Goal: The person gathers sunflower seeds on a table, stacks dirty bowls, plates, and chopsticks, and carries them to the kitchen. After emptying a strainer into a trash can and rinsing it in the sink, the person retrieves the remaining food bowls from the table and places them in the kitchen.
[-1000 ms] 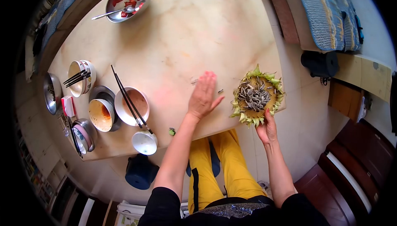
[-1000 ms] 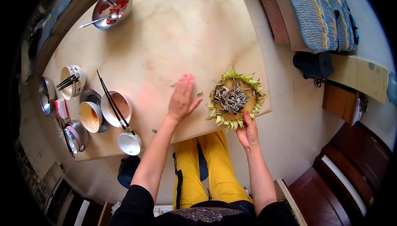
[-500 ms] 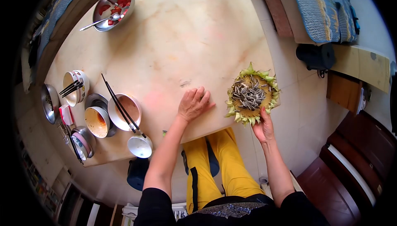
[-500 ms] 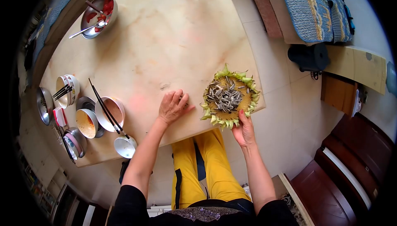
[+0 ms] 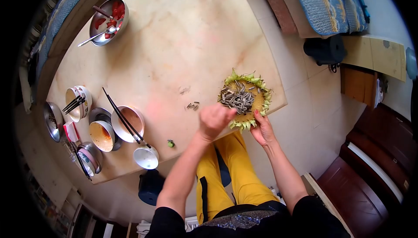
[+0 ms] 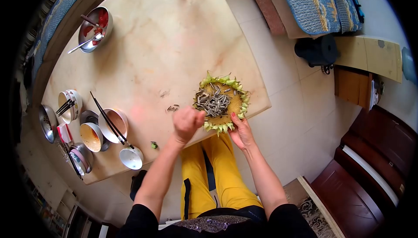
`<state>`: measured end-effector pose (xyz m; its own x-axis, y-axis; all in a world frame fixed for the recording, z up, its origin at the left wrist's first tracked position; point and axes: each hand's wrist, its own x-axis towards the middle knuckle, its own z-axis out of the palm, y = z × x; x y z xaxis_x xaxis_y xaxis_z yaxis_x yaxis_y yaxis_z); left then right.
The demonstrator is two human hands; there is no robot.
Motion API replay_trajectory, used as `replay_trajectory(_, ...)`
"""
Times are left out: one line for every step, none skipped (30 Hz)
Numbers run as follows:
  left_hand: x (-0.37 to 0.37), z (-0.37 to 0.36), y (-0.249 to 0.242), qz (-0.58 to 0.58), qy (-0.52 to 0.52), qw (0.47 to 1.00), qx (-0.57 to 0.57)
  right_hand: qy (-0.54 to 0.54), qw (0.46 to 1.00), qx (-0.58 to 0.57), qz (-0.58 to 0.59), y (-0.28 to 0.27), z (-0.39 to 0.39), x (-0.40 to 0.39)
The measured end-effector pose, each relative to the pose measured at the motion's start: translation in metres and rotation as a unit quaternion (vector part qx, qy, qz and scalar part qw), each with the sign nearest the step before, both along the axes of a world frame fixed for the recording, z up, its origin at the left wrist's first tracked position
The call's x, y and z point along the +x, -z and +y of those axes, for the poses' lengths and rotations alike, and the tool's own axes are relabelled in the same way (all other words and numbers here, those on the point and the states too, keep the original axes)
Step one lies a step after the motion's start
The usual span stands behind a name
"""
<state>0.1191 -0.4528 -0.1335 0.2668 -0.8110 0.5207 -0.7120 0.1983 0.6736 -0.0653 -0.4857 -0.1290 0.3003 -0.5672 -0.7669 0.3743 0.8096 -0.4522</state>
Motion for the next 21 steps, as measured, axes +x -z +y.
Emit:
replay_trajectory(-0.007, -0.007, -0.016, -0.012, 0.027, 1.0, 0.002, 0.002, 1.0, 0.0, -0.001, 0.003, 0.004, 0.001)
replay_trajectory(-0.013, -0.01, -0.013, -0.036, 0.046, 0.998, -0.014, -0.01, 1.0, -0.006, -0.01, 0.009, 0.011, 0.001)
replay_trajectory(-0.017, -0.011, -0.019, -0.068, 0.044, 0.997, 0.0, -0.024, 0.999, -0.011, -0.017, 0.009, 0.015, 0.003)
replay_trajectory(-0.02, -0.011, -0.023, -0.1, 0.042, 0.994, 0.014, -0.025, 0.999, -0.01, -0.018, 0.008, 0.018, 0.005)
replay_trajectory(-0.02, -0.011, -0.022, -0.101, 0.041, 0.994, 0.015, -0.03, 0.999, 0.005, -0.012, 0.008, 0.023, 0.007)
replay_trajectory(-0.02, -0.011, -0.02, -0.107, 0.04, 0.993, 0.017, -0.035, 0.999, 0.021, -0.007, 0.007, 0.025, 0.01)
replay_trajectory(-0.021, -0.011, -0.019, -0.113, 0.039, 0.993, 0.019, -0.032, 0.999, 0.017, -0.027, 0.007, 0.026, 0.011)
replay_trajectory(-0.023, -0.01, -0.019, -0.114, 0.038, 0.993, 0.02, -0.033, 0.999, 0.018, -0.028, 0.01, 0.026, 0.009)
replay_trajectory(-0.025, -0.008, -0.023, -0.112, 0.049, 0.992, 0.026, -0.038, 0.998, 0.006, -0.051, 0.013, 0.025, 0.007)
replay_trajectory(-0.026, -0.005, -0.027, -0.111, 0.059, 0.992, 0.032, -0.043, 0.996, -0.006, -0.075, 0.015, 0.025, 0.004)
replay_trajectory(-0.026, 0.0, -0.032, -0.112, 0.063, 0.991, 0.037, -0.044, 0.996, -0.005, -0.075, 0.016, 0.025, 0.001)
replay_trajectory(-0.022, 0.006, -0.039, -0.106, 0.068, 0.991, 0.05, -0.037, 0.998, -0.008, -0.052, 0.01, 0.02, 0.003)
replay_trajectory(-0.018, 0.018, -0.035, -0.068, 0.022, 0.995, 0.073, -0.029, 0.999, -0.01, -0.029, 0.006, 0.017, 0.005)
replay_trajectory(-0.013, 0.031, -0.026, -0.029, -0.024, 0.995, 0.096, -0.03, 0.999, -0.009, -0.03, 0.004, 0.016, 0.004)
replay_trajectory(-0.011, 0.04, -0.008, 0.025, -0.119, 0.981, 0.149, -0.007, 1.0, -0.002, -0.017, 0.003, 0.014, 0.002)
replay_trajectory(-0.007, 0.046, 0.004, 0.079, -0.212, 0.953, 0.199, 0.015, 1.0, 0.005, -0.003, 0.002, 0.011, 0.0)
replay_trajectory(-0.001, 0.052, 0.017, 0.113, -0.246, 0.934, 0.235, 0.02, 1.0, 0.003, 0.012, 0.001, 0.008, -0.002)
replay_trajectory(0.006, 0.053, 0.022, 0.147, -0.278, 0.91, 0.27, 0.02, 1.0, 0.004, 0.011, 0.001, 0.006, -0.005)
replay_trajectory(0.012, 0.052, 0.027, 0.146, -0.278, 0.91, 0.27, 0.015, 1.0, -0.001, 0.019, 0.002, 0.004, -0.009)
replay_trajectory(0.016, 0.051, 0.033, 0.119, -0.24, 0.92, 0.285, 0.01, 1.0, -0.005, 0.027, 0.002, 0.003, -0.011)
replay_trajectory(0.02, 0.05, 0.038, 0.092, -0.201, 0.929, 0.298, 0.005, 1.0, -0.006, 0.029, 0.002, 0.004, -0.012)
